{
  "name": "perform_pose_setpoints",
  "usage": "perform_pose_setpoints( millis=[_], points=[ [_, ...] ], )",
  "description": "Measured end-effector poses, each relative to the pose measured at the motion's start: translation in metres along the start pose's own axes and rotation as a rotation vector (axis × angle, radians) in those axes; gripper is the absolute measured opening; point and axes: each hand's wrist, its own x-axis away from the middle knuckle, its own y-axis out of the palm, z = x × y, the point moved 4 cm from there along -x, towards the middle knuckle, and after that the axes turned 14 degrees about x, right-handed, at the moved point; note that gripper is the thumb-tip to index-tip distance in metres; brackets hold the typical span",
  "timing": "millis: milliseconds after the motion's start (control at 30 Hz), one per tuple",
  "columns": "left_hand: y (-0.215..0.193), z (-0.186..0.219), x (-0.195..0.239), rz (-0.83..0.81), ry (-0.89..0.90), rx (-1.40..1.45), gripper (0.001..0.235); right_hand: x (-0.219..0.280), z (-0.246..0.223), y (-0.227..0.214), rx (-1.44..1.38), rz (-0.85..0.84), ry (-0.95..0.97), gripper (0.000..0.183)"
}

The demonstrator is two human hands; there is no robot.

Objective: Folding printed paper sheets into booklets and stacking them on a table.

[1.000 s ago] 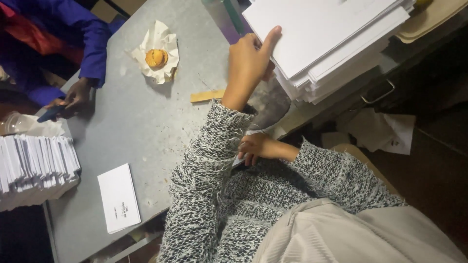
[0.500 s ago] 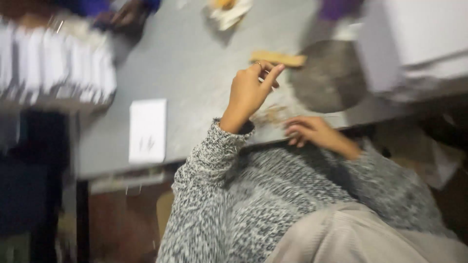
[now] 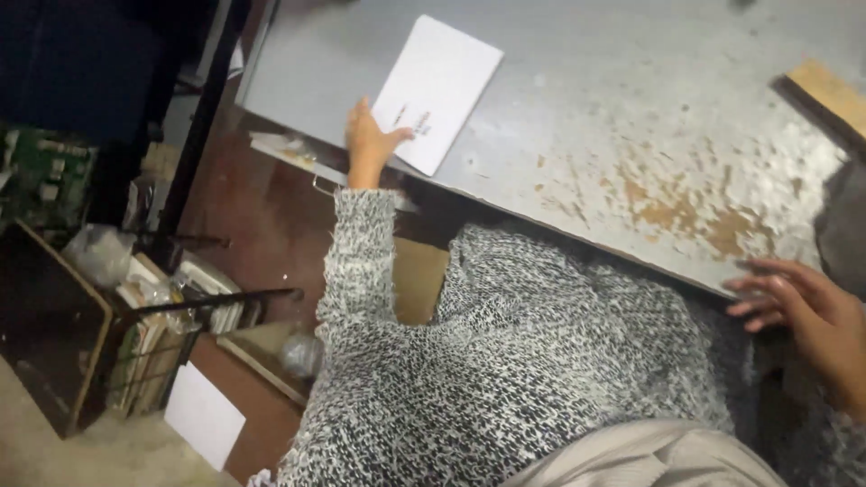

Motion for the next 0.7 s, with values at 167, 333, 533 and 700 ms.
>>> perform_pose_setpoints(
  millis=[167,333,533,700],
  points=[
    [-0.014,0.057,0.027,-0.131,0.102,-0.141,0.086,-0.020,0.035,-0.006,-0.001,-0.013,0.017,0.036],
    [0.018,0.116,0.093,-0.288,0.165,-0.172,0.098,0.003,-0.003,0.017,0.018,0.105,-0.003,0.028],
    [0.064,0.149,0.202,-0.373,0.270,-0.208,0.108,0.010,-0.045,0.128,-0.064,-0.349,0.246,0.045],
    [0.054,0.171,0.286,-0.362,0.479,-0.089,0.085,-0.021,-0.004,0.171,-0.149,-0.078,0.191,0.050]
  ],
)
